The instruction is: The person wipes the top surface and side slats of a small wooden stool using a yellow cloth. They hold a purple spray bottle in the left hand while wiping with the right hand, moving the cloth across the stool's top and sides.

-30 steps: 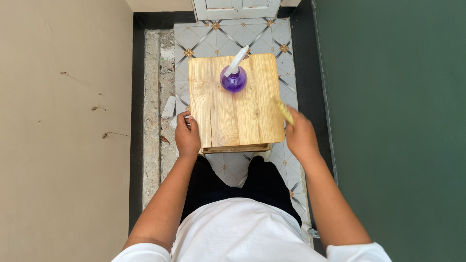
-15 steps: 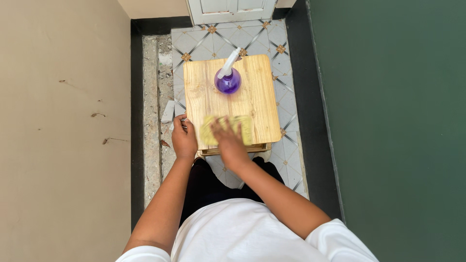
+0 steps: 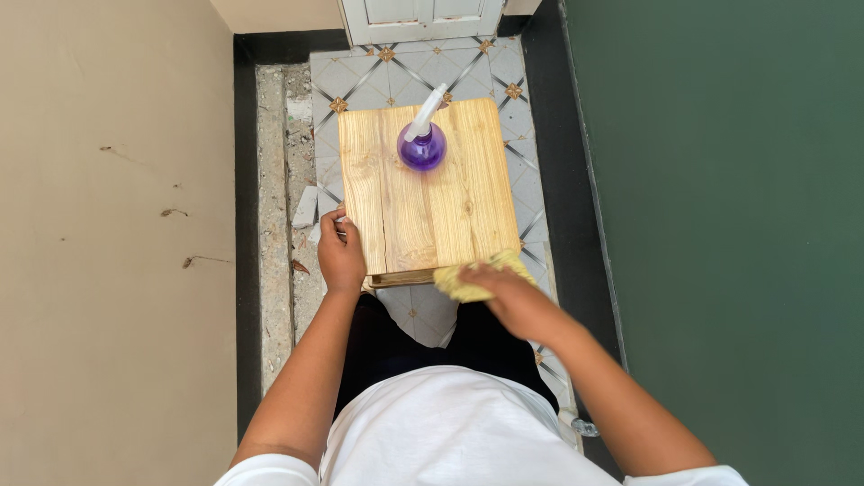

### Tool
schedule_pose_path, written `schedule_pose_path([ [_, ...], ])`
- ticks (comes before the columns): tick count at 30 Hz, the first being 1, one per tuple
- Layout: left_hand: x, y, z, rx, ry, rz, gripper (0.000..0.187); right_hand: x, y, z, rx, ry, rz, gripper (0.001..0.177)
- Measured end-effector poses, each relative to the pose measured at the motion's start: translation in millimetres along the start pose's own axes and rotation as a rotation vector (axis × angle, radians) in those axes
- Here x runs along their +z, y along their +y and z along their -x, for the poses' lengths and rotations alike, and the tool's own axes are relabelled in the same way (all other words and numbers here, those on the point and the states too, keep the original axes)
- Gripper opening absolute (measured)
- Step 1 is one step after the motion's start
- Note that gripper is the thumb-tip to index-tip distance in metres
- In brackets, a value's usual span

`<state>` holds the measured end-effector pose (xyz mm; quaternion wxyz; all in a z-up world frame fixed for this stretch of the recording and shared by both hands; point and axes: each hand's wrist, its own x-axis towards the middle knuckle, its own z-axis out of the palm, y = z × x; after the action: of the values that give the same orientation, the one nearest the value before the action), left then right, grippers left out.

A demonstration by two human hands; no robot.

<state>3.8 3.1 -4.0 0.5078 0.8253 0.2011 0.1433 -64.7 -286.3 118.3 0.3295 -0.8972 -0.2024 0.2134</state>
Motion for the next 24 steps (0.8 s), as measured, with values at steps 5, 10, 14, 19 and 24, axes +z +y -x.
schedule_pose_path([
  [5,0,1,2,-0.006,-0.003,-0.001,0.025,-39,22,-16,0.272,0.396,-0.153,0.055],
  [10,-1,8,4,-0.008,-0.006,-0.036,0.025,-18,64,-91,-0.004,0.727,0.018,0.064],
  [14,-3,8,4,0.017,-0.007,-0.052,0.025,25,67,-120,0.118,0.544,0.131,0.059],
  [19,0,2,2,-0.008,-0.008,-0.045,0.025,55,36,-78,0.024,0.426,0.15,0.065],
  [24,1,-3,1,0.001,-0.009,-0.016,0.026,52,16,-28,-0.034,0.258,0.046,0.06],
])
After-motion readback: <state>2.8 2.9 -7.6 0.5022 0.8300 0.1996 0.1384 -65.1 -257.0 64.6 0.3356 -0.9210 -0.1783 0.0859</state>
